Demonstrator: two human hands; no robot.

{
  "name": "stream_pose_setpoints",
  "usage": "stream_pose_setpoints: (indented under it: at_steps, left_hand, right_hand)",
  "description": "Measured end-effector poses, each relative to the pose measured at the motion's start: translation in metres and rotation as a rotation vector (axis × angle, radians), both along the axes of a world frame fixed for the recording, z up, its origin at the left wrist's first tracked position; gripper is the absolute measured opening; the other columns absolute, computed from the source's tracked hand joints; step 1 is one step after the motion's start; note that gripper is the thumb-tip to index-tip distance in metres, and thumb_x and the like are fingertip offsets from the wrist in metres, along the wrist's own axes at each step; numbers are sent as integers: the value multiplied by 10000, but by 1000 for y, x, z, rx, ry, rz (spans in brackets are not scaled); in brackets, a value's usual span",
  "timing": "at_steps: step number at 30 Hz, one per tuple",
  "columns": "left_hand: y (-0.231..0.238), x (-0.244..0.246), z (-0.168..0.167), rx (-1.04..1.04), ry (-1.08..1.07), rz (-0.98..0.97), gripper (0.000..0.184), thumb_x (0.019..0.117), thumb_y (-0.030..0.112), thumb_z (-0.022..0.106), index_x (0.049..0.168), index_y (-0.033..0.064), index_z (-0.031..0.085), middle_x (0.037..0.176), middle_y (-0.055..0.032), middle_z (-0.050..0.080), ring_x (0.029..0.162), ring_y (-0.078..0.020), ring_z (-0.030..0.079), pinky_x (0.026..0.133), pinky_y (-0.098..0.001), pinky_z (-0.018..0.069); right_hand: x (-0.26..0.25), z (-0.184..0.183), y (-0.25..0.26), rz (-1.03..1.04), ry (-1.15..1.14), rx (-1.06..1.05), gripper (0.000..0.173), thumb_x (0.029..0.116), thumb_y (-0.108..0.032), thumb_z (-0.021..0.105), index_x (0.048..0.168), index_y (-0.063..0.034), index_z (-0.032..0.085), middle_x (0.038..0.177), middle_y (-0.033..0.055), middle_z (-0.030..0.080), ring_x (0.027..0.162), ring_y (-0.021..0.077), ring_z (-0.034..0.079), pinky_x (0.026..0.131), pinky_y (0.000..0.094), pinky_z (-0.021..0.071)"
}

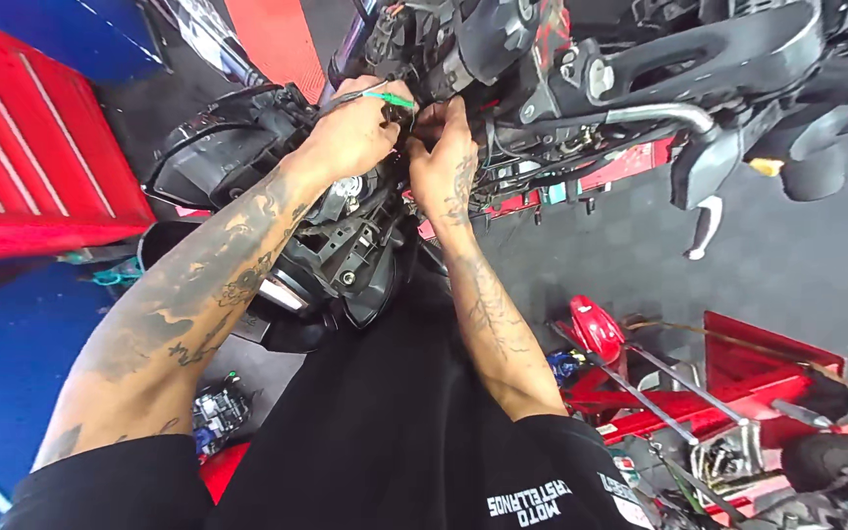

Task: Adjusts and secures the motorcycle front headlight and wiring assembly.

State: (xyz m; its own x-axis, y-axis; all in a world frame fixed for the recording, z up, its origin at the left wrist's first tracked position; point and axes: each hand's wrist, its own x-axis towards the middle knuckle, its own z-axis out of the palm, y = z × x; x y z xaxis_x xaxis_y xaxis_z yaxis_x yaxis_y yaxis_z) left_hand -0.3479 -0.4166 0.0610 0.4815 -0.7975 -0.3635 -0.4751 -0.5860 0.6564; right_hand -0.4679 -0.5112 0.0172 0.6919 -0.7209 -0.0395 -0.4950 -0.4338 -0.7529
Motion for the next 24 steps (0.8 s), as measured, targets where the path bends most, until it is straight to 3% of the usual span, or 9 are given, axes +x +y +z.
stream_pose_setpoints:
  at_steps: [3, 5, 7, 11, 15, 18, 20, 24]
  left_hand:
    - [1, 3, 1, 16, 72, 9, 293, 985, 199, 630, 1275, 162, 658, 1125, -62, 699, 842, -136, 697, 771, -356, 598]
    - [1, 4, 2, 27, 38, 5, 234, 974, 218, 658, 1197, 159, 692, 1146, -61, 695, 965, -163, 686, 874, -396, 574]
    - [1, 4, 1, 45, -6, -19, 234, 965, 246, 654, 1179, 166, 705, 1201, -57, 691, 1150, -204, 633, 1012, -460, 491]
    - [0, 5, 2, 62, -39, -82, 218, 986, 254, 620, 1147, 144, 718, 1099, -64, 712, 1014, -194, 676, 928, -474, 524]
    - [-4, 7, 3, 112, -80, -129, 272, 958, 303, 629, 1116, 103, 722, 1158, -130, 682, 1075, -278, 662, 948, -547, 511]
    - [-9, 7, 4, 138, -84, -138, 312, 933, 350, 631, 1067, 88, 734, 1016, -142, 713, 995, -310, 678, 871, -587, 508]
    - [-9, 10, 3, 130, -25, -117, 305, 944, 356, 635, 1076, 101, 735, 978, -109, 720, 936, -259, 682, 851, -544, 519]
    - [-10, 13, 4, 135, 40, -80, 349, 1009, 401, 571, 1044, 96, 737, 886, -73, 682, 729, -176, 620, 711, -451, 515]
  right_hand:
    - [-1, 0, 1, -2, -10, 1, 291, 843, -90, 692, 1129, -110, 647, 962, 12, 753, 929, 165, 729, 822, 427, 584]
    - [-2, 0, 1, -5, -32, -3, 279, 842, -83, 700, 1115, -102, 643, 962, 16, 747, 919, 162, 726, 815, 415, 588]
    - [-2, 0, 1, -15, -43, -5, 285, 840, -82, 713, 1116, -98, 640, 963, 19, 747, 914, 159, 729, 816, 404, 595]
    - [-3, 1, 0, -8, -36, -9, 288, 849, -90, 721, 1128, -92, 651, 995, 27, 747, 929, 164, 728, 827, 394, 595]
    - [-4, 2, 2, 3, -25, -47, 256, 862, -91, 696, 1117, -95, 669, 986, 20, 751, 939, 163, 724, 833, 394, 586]
    - [-5, 1, 4, -2, -28, -103, 222, 875, -86, 665, 1095, -107, 683, 979, 17, 754, 939, 181, 722, 826, 405, 577]
    - [-5, 0, 6, -8, -23, -136, 193, 887, -100, 661, 1078, -110, 694, 972, 25, 755, 937, 198, 724, 826, 416, 572]
    - [-5, 0, 8, -10, 25, -183, 184, 895, -120, 670, 1071, -101, 719, 971, 54, 762, 954, 237, 728, 841, 438, 571]
